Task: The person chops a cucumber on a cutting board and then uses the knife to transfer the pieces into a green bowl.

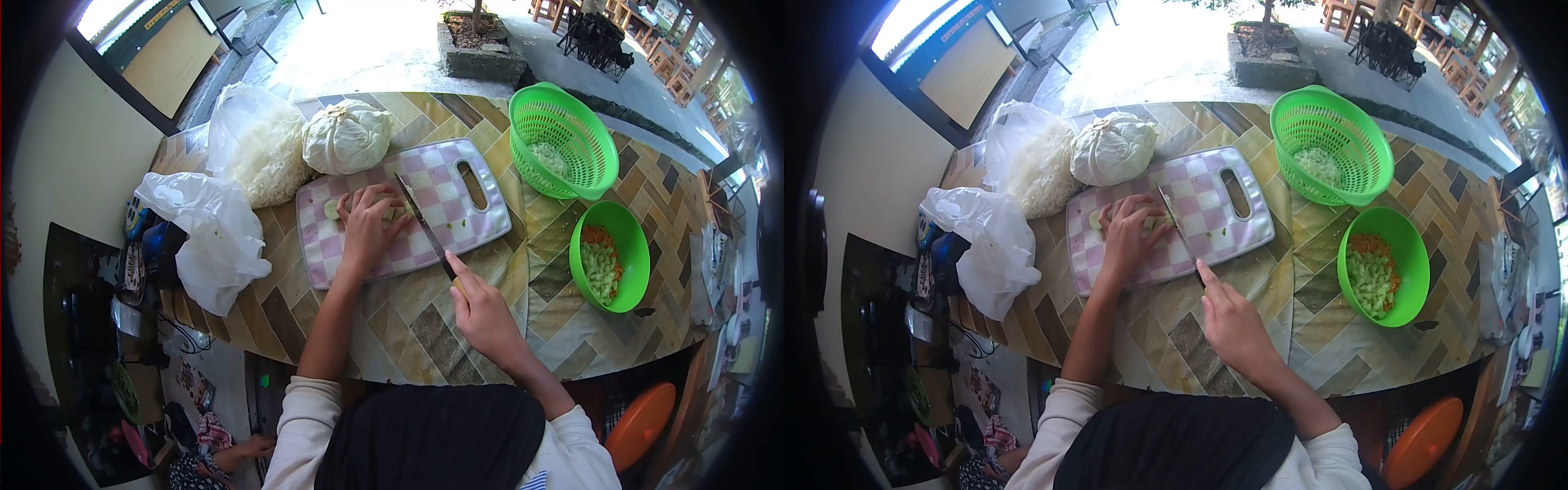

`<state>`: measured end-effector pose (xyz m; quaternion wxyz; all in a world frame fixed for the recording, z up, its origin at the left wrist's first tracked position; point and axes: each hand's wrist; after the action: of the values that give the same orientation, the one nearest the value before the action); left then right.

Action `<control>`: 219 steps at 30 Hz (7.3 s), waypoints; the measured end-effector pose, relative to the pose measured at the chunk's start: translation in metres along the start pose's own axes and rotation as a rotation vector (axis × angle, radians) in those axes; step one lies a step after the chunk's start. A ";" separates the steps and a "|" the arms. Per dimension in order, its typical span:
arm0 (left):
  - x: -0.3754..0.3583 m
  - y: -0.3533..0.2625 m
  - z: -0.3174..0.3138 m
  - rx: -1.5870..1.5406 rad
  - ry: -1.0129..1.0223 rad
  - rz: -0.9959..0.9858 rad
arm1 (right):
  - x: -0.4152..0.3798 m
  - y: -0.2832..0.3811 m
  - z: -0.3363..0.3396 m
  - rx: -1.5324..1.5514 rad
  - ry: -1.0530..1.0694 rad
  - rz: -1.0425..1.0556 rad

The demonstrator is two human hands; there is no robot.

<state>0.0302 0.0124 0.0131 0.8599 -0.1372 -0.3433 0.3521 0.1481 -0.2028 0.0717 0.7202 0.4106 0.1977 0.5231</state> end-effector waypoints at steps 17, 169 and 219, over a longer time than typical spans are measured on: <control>0.000 -0.003 -0.005 -0.036 -0.076 -0.024 | 0.000 0.000 -0.009 -0.075 0.040 -0.015; -0.018 0.000 0.010 0.018 -0.014 0.118 | 0.007 -0.025 0.018 0.086 0.096 0.094; -0.018 0.009 0.007 -0.018 -0.076 0.039 | -0.013 0.011 -0.018 -0.161 0.029 0.035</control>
<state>0.0114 0.0056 0.0052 0.8379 -0.1383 -0.3762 0.3706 0.1239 -0.2061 0.0681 0.7387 0.3471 0.1579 0.5558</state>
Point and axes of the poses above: each hand's wrist, its own x-axis towards the middle knuckle, its own z-axis out of the back of the hand, y = z × x, and after that the axes turned 8 degrees about -y, right-handed
